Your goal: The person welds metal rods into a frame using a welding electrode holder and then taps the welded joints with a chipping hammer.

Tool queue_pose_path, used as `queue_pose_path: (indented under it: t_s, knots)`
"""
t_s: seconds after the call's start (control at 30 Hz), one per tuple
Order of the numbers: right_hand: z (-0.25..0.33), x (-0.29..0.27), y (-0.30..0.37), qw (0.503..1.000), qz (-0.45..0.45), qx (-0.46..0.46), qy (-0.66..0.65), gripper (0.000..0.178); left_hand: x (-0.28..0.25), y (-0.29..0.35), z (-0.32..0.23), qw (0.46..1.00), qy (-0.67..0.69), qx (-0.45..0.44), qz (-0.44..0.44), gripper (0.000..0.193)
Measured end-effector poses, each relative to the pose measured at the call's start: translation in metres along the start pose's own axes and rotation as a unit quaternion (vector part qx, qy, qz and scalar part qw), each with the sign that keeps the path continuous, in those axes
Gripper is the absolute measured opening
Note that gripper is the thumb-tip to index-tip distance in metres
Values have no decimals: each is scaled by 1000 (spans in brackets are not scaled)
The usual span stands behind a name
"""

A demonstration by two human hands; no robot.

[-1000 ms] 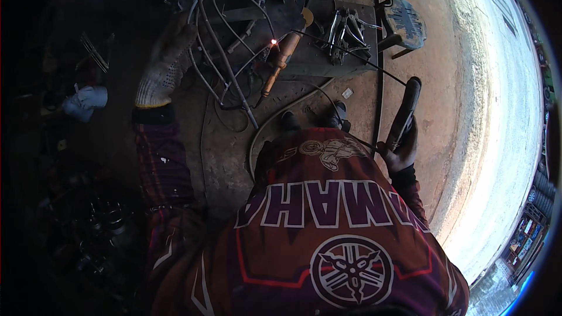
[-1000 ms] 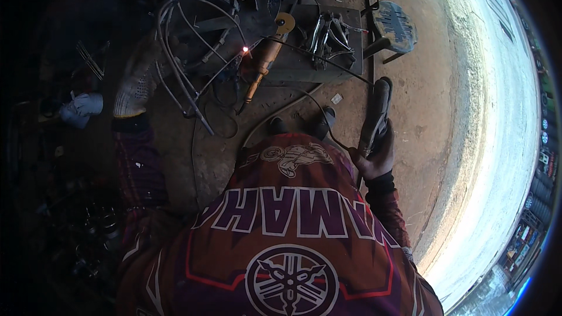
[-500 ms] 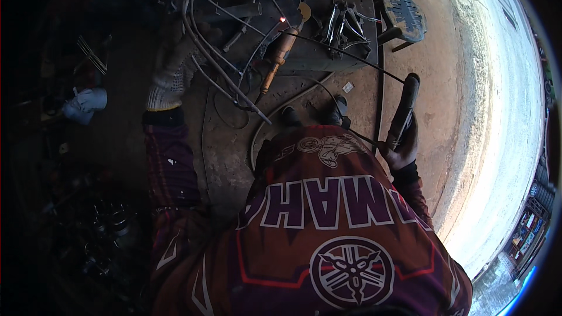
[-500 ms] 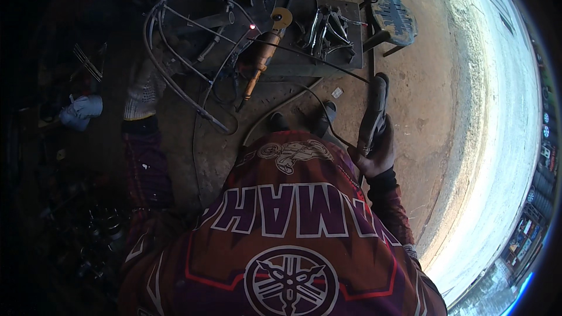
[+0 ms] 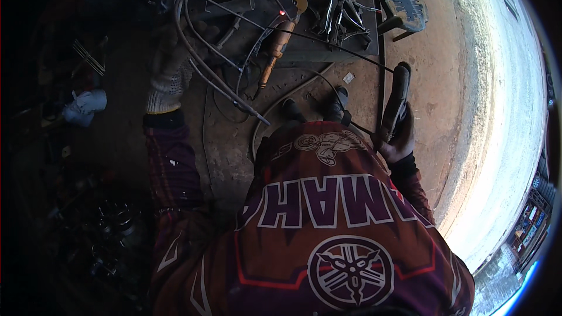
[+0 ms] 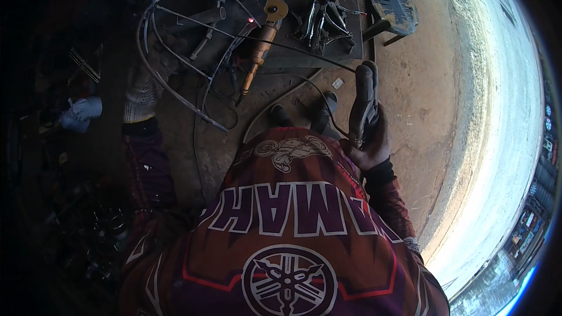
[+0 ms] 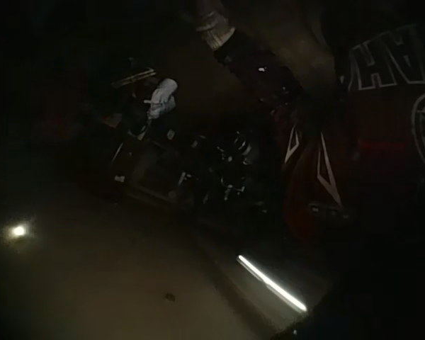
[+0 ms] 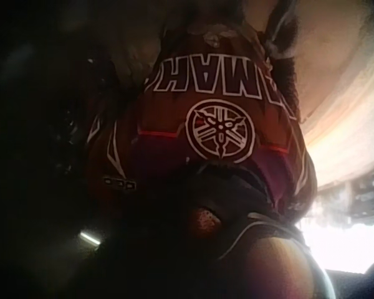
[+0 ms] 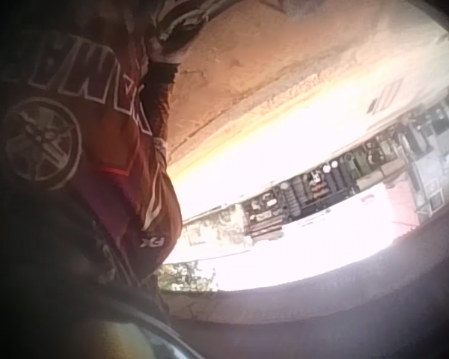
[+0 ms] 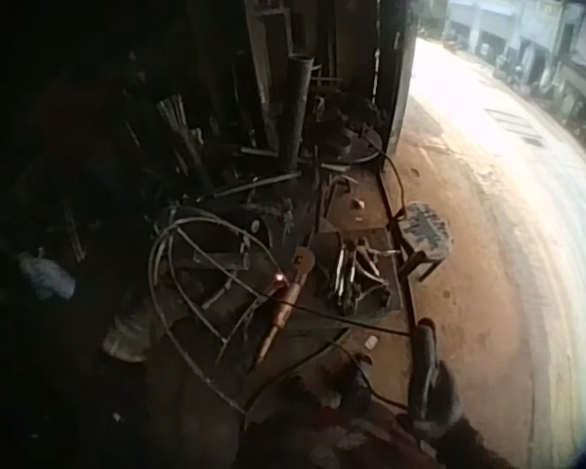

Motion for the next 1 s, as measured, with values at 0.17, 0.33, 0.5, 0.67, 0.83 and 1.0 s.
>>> queue_pose_path:
  t_s: [0.17,0.33,0.5,0.67,0.83,1.0]
  knots:
    - [8,1,-6,1000,5,-2,-5,109,2,-2,4,998,31,-45,41,45]
    - [7,0,-8,1000,0,-11,4,107,-20,-7,-6,996,-68,-31,-40,43]
    - [3,-1,-6,999,-6,-7,35,107,-3,1,-10,970,-231,33,-70,43]
    - [-3,-2,-3,1000,-8,-5,8,110,11,4,-13,947,-305,68,-75,43]
    - [0,-1,-7,1000,17,-12,22,107,19,9,-13,937,-331,84,-78,42]
    - [-9,-2,-3,1000,7,8,18,105,20,5,-13,939,-327,85,-71,42]
Point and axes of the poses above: each hand's wrist, its own y-axis away from the middle knuckle, its own x-axis out of the palm, z = x × y, the point moved 8 cm from there along -y, towards the middle knuckle, and after that the axes turned 14 degrees about y, right-handed, at the moved point
